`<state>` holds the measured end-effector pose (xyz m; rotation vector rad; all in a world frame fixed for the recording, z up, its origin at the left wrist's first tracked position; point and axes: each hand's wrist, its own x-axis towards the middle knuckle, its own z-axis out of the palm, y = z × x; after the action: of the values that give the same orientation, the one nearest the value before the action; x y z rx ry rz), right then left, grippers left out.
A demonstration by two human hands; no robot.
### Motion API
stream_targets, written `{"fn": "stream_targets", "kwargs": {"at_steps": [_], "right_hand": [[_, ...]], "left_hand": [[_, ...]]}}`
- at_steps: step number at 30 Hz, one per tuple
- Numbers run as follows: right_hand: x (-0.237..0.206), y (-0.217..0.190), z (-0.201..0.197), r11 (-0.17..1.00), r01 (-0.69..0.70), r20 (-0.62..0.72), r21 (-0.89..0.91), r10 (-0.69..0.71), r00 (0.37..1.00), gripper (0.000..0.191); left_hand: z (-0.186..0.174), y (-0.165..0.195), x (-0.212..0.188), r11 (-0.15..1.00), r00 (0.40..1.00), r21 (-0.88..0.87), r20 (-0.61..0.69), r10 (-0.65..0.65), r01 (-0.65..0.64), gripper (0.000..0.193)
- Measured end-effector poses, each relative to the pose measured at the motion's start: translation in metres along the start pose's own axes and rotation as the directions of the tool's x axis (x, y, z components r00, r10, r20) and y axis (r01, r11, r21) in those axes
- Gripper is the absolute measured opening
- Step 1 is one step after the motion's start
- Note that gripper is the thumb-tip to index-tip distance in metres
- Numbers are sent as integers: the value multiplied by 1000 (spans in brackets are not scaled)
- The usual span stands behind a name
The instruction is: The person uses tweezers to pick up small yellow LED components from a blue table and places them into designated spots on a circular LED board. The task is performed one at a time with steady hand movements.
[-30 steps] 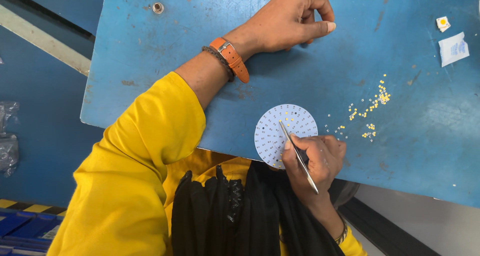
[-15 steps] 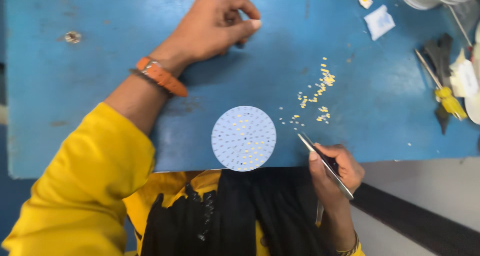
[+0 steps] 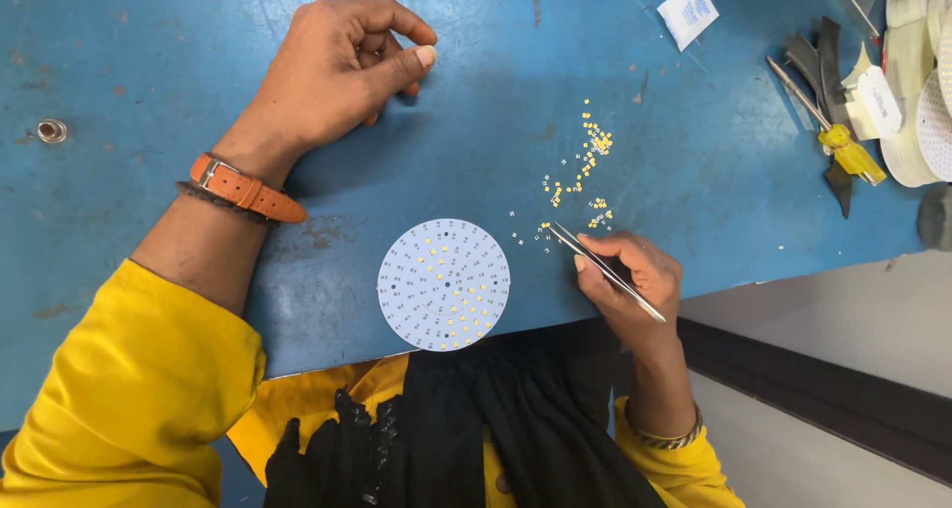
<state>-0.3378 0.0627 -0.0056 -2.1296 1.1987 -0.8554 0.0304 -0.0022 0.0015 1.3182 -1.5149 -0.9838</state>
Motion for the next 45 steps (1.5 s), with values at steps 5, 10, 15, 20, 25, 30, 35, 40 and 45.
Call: {"fn": "stream_targets", "kwargs": {"at_steps": [5,10,15,20,25,30,35,40,45], "right_hand": [[3,-4,1,1000,11,15,-22,-11,1000,22],[5,-7,1,999,31,36,-38,-30,999,23],[7,-9,-1,994,66,52,-83,-62,997,21],[4,-25,13,1000,16,-27,-26,-16,1000,15],[9,-53,53,975,215,50,-58,-213,976,14],[16,-76,74,958,267,73,-109,-260,963,15],[16,-85,83,939,310,45,-150,-307,951,14],[17,-86,85,932,325,49,-162,-321,946,14],[17,-85,85,936,315,56,-155,-310,949,15]], "left_hand": [[-1,-1,-1,1000,1000,-6,3,9,-8,21],[-1,1,-1,1000,1000,-1,4,12,-12,21],[0,-2,0,999,1000,-39,10,1,-1,22],[4,-12,6,994,1000,-103,12,25,-24,22],[8,-19,14,992,992,-38,-24,121,-122,23],[8,-21,16,990,990,-17,-19,138,-138,24],[9,-21,17,988,988,-1,-24,152,-152,25],[10,-24,18,985,985,5,-19,172,-172,24],[9,-24,18,988,987,14,-27,156,-155,24]]}}
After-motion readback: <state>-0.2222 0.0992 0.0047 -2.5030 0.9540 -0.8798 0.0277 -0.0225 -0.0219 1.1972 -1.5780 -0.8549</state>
